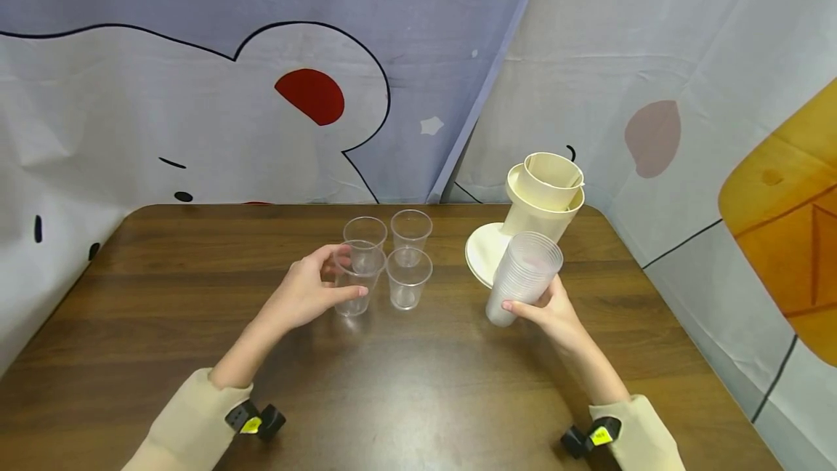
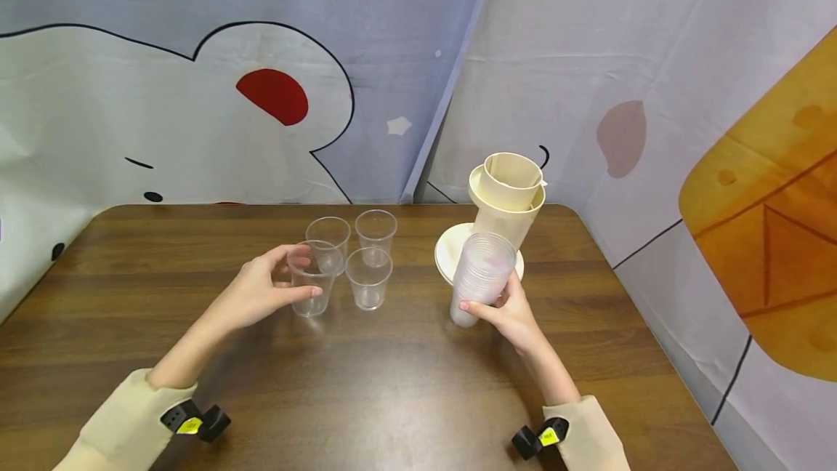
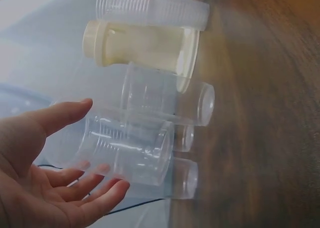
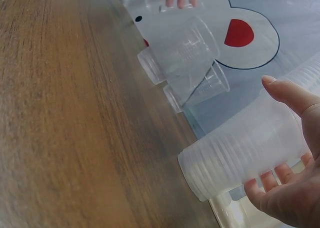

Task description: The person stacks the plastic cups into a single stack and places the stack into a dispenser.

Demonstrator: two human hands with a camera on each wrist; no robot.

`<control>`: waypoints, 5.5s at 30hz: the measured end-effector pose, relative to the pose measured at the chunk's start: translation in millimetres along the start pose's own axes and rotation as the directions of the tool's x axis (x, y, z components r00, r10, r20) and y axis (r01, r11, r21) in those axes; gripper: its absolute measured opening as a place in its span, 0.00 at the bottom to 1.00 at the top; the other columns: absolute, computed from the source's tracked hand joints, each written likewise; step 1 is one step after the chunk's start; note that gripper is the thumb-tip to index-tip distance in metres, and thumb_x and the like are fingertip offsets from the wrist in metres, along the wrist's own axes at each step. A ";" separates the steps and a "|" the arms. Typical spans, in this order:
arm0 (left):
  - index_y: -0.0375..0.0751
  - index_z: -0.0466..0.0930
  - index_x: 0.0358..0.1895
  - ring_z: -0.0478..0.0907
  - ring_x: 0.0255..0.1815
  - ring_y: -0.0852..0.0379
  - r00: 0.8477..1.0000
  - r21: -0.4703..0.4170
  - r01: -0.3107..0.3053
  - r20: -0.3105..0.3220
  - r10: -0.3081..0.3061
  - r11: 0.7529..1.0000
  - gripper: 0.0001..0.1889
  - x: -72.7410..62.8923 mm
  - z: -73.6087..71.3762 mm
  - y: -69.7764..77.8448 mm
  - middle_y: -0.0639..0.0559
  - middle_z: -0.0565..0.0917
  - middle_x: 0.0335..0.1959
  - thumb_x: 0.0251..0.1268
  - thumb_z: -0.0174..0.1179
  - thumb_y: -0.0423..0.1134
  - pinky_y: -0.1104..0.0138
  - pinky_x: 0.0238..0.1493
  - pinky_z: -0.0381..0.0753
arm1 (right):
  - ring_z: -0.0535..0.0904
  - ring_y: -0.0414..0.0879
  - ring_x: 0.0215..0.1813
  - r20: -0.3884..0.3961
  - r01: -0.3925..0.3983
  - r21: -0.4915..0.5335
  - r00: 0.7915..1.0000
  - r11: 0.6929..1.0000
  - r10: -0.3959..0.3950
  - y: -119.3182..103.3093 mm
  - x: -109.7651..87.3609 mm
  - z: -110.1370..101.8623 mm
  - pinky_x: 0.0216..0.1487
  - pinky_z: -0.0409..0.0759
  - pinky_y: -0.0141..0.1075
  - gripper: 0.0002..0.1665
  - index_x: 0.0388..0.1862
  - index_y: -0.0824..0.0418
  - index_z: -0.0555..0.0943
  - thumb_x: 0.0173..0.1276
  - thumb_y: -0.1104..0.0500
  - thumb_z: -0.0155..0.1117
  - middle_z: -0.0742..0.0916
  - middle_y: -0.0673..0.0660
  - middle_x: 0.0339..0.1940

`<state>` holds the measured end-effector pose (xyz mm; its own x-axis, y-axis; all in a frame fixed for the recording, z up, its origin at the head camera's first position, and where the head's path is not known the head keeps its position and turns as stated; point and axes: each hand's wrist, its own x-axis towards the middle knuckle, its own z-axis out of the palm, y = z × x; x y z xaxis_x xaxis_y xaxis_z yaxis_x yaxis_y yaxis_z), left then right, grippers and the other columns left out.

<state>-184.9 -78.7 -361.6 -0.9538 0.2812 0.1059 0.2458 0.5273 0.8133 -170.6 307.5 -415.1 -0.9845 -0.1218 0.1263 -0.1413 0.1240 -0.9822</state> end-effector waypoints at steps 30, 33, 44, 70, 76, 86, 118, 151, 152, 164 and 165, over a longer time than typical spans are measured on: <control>0.40 0.62 0.65 0.79 0.55 0.42 0.990 -0.117 -0.044 -0.141 0.027 0.992 0.39 8.7 16.2 39.4 0.42 0.79 0.57 0.50 0.73 0.41 0.51 0.56 0.79 | 0.74 0.38 0.59 0.010 0.003 -0.007 1.000 1.000 -0.003 2.9 1.2 -1.5 0.57 0.75 0.27 0.47 0.68 0.50 0.57 0.54 0.73 0.69 0.74 0.48 0.59; 0.39 0.62 0.65 0.79 0.54 0.42 0.989 -0.111 -0.047 -0.146 0.030 0.993 0.39 8.1 14.2 42.0 0.41 0.79 0.56 0.50 0.73 0.41 0.50 0.56 0.79 | 0.74 0.38 0.60 0.010 -0.001 -0.016 1.000 1.000 0.001 3.3 1.1 -1.6 0.57 0.74 0.27 0.47 0.68 0.50 0.57 0.55 0.72 0.69 0.74 0.47 0.59; 0.41 0.63 0.65 0.79 0.54 0.43 0.988 -0.091 -0.042 -0.150 0.028 0.995 0.39 7.4 10.0 49.1 0.43 0.79 0.56 0.50 0.73 0.41 0.53 0.56 0.80 | 0.74 0.38 0.59 0.010 0.007 -0.012 1.000 1.000 -0.007 4.2 1.4 -1.6 0.57 0.75 0.28 0.47 0.68 0.49 0.57 0.55 0.72 0.69 0.74 0.47 0.59; 0.41 0.65 0.64 0.79 0.54 0.48 0.980 -0.177 -0.137 -0.169 0.107 0.975 0.38 15.3 25.5 73.2 0.44 0.81 0.54 0.48 0.74 0.39 0.56 0.56 0.80 | 0.74 0.37 0.59 0.001 0.008 -0.009 1.000 1.000 -0.008 4.3 1.2 -1.4 0.57 0.74 0.27 0.47 0.67 0.50 0.58 0.55 0.73 0.68 0.75 0.47 0.58; 0.41 0.66 0.64 0.80 0.54 0.49 0.980 -0.186 -0.148 -0.163 0.117 0.971 0.37 17.5 30.9 80.9 0.45 0.81 0.54 0.49 0.74 0.40 0.56 0.55 0.80 | 0.74 0.37 0.59 0.001 0.005 -0.009 1.000 1.000 -0.005 3.8 0.6 -2.0 0.56 0.74 0.27 0.46 0.67 0.50 0.58 0.55 0.73 0.68 0.75 0.47 0.58; 0.44 0.67 0.63 0.80 0.53 0.52 0.977 -0.216 -0.170 -0.163 0.137 0.961 0.35 19.8 37.8 88.5 0.47 0.82 0.53 0.50 0.73 0.40 0.58 0.56 0.80 | 0.74 0.38 0.60 0.004 0.006 -0.005 1.000 1.000 -0.006 4.2 1.4 -1.5 0.57 0.75 0.28 0.47 0.68 0.51 0.57 0.55 0.72 0.69 0.74 0.48 0.59; 0.45 0.67 0.65 0.82 0.50 0.53 0.973 -0.303 -0.218 -0.146 0.180 0.928 0.35 34.9 56.0 116.6 0.49 0.82 0.53 0.53 0.71 0.43 0.62 0.52 0.82 | 0.75 0.36 0.58 -0.013 -0.035 -0.005 0.999 0.999 0.035 4.3 -0.5 0.6 0.56 0.75 0.27 0.47 0.68 0.52 0.56 0.54 0.72 0.69 0.74 0.48 0.58; 0.44 0.65 0.66 0.80 0.54 0.52 0.973 -0.436 -0.230 -0.103 0.205 0.870 0.34 54.8 76.5 134.2 0.48 0.80 0.55 0.55 0.69 0.40 0.66 0.53 0.81 | 0.75 0.37 0.58 -0.004 -0.011 0.006 1.000 1.000 0.011 3.9 -2.0 0.1 0.56 0.76 0.28 0.47 0.68 0.50 0.56 0.55 0.72 0.68 0.74 0.47 0.58; 0.44 0.65 0.66 0.80 0.54 0.52 0.973 -0.440 -0.233 -0.104 0.208 0.868 0.34 55.7 77.1 134.7 0.47 0.80 0.56 0.56 0.69 0.40 0.66 0.54 0.81 | 0.75 0.37 0.58 -0.005 -0.010 0.005 1.000 1.000 0.010 3.9 -2.0 0.4 0.56 0.76 0.28 0.47 0.68 0.50 0.57 0.55 0.72 0.68 0.74 0.47 0.58; 0.43 0.63 0.67 0.79 0.56 0.49 0.961 -0.464 -0.273 -0.092 0.261 0.843 0.35 56.6 83.1 144.4 0.43 0.78 0.59 0.56 0.68 0.37 0.61 0.56 0.80 | 0.76 0.38 0.58 0.002 -0.009 0.004 1.000 1.000 0.009 2.8 -2.8 2.2 0.55 0.77 0.29 0.47 0.68 0.51 0.56 0.56 0.72 0.68 0.73 0.49 0.59; 0.44 0.63 0.67 0.79 0.56 0.48 0.960 -0.464 -0.275 -0.090 0.264 0.842 0.35 56.8 83.8 144.8 0.43 0.78 0.59 0.56 0.68 0.37 0.62 0.56 0.80 | 0.76 0.38 0.57 0.001 -0.010 0.005 1.000 1.000 0.010 2.7 -2.7 2.4 0.55 0.77 0.29 0.47 0.68 0.50 0.56 0.55 0.72 0.68 0.74 0.49 0.59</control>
<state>-188.9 80.7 -285.7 -0.8667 0.3371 0.3676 0.3889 -0.0047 0.9213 -168.1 305.9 -418.4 -0.9858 -0.1213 0.1163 -0.1309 0.1203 -0.9841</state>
